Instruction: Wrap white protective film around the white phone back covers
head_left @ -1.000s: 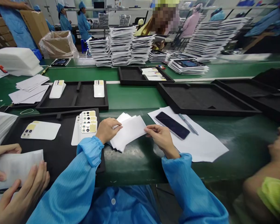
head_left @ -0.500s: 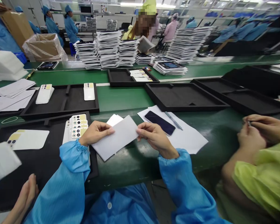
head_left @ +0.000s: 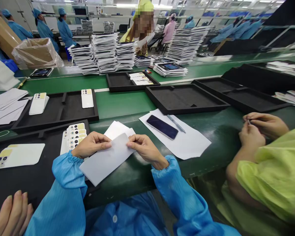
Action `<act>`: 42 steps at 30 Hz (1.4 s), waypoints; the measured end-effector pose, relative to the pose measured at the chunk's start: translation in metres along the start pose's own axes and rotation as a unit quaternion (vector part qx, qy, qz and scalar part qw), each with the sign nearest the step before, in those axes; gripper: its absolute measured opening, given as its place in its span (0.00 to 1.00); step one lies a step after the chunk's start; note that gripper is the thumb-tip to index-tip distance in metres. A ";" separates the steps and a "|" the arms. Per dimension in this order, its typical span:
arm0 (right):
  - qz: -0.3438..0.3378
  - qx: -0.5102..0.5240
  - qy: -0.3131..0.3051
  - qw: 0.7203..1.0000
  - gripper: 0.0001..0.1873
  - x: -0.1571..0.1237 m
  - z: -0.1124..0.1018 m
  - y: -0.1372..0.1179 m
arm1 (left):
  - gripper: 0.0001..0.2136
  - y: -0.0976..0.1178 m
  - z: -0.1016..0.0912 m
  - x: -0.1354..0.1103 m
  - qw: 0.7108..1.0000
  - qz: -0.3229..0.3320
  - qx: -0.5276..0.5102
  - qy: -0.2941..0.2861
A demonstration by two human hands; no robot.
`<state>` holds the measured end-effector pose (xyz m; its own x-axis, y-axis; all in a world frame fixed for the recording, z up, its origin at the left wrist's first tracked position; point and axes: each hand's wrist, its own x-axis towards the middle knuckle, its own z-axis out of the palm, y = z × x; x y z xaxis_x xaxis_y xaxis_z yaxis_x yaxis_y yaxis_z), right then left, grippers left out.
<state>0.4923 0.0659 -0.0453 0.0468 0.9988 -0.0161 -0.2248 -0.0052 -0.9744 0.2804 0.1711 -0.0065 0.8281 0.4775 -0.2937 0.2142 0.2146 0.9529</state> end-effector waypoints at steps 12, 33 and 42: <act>0.066 0.105 -0.048 0.991 0.22 0.002 0.025 0.000 | 0.20 0.003 0.008 0.002 0.988 0.048 -0.017 0.147; -0.005 0.105 0.144 0.984 0.19 0.010 0.043 0.026 | 0.16 -0.004 -0.013 0.009 0.858 0.237 -0.193 0.413; 0.061 0.099 0.025 0.993 0.22 0.004 0.023 -0.007 | 0.19 -0.003 -0.009 0.002 0.865 0.348 -0.028 0.361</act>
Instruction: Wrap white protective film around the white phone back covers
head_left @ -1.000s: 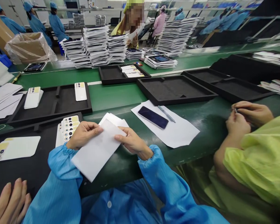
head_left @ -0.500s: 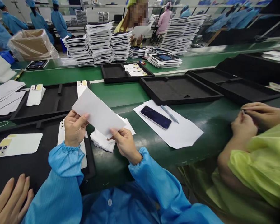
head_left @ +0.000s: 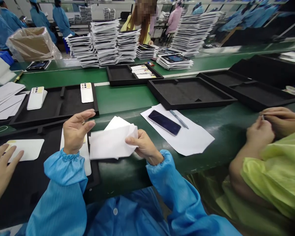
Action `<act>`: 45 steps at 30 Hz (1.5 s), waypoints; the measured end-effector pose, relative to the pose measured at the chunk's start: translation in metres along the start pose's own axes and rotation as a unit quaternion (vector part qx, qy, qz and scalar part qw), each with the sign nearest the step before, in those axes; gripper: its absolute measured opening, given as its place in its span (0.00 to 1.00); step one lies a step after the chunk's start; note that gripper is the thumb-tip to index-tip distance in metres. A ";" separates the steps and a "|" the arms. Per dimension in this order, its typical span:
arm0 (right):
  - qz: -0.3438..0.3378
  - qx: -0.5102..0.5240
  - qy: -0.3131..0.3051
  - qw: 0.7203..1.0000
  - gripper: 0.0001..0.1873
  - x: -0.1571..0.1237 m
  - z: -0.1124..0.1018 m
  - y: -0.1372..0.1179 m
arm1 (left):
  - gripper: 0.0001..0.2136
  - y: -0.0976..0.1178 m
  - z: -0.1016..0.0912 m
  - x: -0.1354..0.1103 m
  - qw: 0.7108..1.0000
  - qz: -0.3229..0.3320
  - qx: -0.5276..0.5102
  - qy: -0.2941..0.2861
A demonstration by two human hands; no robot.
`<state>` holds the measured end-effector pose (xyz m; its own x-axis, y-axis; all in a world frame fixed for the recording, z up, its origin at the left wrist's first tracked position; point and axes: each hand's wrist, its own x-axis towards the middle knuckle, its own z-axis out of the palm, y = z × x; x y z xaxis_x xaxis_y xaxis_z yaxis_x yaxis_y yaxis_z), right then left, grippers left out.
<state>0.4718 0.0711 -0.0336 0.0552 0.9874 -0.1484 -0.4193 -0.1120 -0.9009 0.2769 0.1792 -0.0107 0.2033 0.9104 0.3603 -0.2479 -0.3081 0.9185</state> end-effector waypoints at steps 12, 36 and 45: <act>0.142 -0.181 -0.165 0.959 0.25 -0.002 0.006 -0.008 | 0.18 0.007 0.012 -0.013 0.923 -0.098 -0.034 -0.371; 0.093 -0.306 -0.163 0.934 0.29 0.007 0.015 -0.044 | 0.11 0.007 0.018 -0.021 0.933 -0.077 0.062 -0.347; 0.042 -0.385 -0.178 0.905 0.25 0.005 0.037 -0.080 | 0.22 0.013 0.011 -0.021 0.914 -0.147 0.038 -0.376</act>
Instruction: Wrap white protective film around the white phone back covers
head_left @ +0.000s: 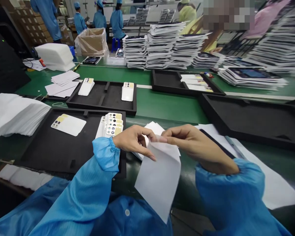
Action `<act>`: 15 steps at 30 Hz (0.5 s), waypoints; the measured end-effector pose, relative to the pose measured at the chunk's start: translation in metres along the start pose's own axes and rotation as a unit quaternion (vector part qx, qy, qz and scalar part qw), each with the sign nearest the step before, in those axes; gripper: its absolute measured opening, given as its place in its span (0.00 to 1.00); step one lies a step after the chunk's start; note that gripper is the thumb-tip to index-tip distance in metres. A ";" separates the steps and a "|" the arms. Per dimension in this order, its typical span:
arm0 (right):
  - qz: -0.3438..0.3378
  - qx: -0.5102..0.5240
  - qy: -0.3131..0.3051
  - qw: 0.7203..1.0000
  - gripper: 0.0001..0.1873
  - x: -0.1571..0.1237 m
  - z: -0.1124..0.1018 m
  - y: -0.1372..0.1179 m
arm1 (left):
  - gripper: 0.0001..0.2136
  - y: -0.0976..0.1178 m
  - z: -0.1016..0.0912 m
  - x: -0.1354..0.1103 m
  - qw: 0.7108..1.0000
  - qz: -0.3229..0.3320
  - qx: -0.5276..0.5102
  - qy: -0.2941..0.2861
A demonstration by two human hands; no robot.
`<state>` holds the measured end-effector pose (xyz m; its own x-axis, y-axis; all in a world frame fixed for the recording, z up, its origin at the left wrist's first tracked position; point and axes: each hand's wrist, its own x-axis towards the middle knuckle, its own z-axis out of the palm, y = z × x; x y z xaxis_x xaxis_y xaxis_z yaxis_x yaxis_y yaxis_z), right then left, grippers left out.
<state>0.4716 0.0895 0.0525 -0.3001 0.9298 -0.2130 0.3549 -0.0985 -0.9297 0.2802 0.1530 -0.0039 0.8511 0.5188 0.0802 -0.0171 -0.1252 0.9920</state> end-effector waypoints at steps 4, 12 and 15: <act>-0.042 -0.035 -0.026 0.998 0.25 0.009 -0.006 -0.012 | 0.21 0.004 -0.003 0.000 0.998 0.033 -0.019 0.058; -0.103 0.091 0.080 0.987 0.28 0.013 0.016 -0.006 | 0.15 0.007 -0.020 -0.021 0.968 0.133 0.011 0.212; -0.142 0.086 0.043 0.985 0.23 0.012 0.031 -0.003 | 0.13 0.012 -0.026 -0.041 0.942 0.124 0.049 0.308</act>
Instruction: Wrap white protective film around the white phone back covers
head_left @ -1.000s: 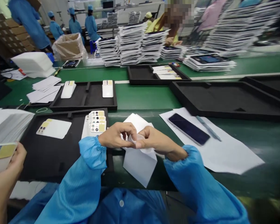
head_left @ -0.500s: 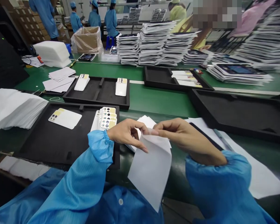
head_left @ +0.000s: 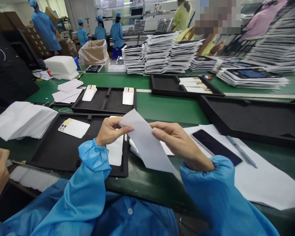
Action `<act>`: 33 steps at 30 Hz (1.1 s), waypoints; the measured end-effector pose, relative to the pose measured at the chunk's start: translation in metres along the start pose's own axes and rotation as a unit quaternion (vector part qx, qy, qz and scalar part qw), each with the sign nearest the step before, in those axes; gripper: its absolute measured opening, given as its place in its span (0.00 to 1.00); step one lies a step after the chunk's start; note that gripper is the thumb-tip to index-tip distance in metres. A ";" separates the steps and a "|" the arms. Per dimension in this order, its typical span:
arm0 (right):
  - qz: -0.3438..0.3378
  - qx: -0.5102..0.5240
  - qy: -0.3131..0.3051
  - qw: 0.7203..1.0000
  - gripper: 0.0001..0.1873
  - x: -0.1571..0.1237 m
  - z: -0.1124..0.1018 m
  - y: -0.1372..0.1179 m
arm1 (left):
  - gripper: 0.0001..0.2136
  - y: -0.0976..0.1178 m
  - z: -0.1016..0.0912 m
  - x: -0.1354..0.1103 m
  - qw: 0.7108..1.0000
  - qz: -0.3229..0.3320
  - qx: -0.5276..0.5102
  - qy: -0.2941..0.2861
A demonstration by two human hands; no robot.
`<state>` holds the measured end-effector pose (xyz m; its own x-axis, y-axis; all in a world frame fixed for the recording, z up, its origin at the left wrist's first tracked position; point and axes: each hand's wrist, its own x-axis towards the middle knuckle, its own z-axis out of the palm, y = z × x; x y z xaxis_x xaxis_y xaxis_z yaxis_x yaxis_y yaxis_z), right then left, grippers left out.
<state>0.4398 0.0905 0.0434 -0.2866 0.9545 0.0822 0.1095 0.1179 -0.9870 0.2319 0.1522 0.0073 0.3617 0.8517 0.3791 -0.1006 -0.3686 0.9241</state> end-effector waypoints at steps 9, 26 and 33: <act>-0.259 -0.222 0.180 0.923 0.13 0.016 0.091 0.041 | 0.35 0.018 -0.015 -0.057 0.941 0.051 0.063 0.328; -0.110 -0.504 0.028 0.856 0.12 0.050 0.078 0.067 | 0.34 0.000 -0.056 -0.054 0.842 0.054 0.374 0.385; -0.075 -0.545 -0.006 0.835 0.14 0.074 0.081 0.071 | 0.36 -0.049 -0.056 -0.042 0.825 0.065 0.415 0.377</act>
<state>0.3493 0.1471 -0.0318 -0.3845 0.9042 0.1857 0.8709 0.4221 -0.2518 0.1702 0.1554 -0.0510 -0.3135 0.6594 0.6833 0.6904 -0.3358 0.6408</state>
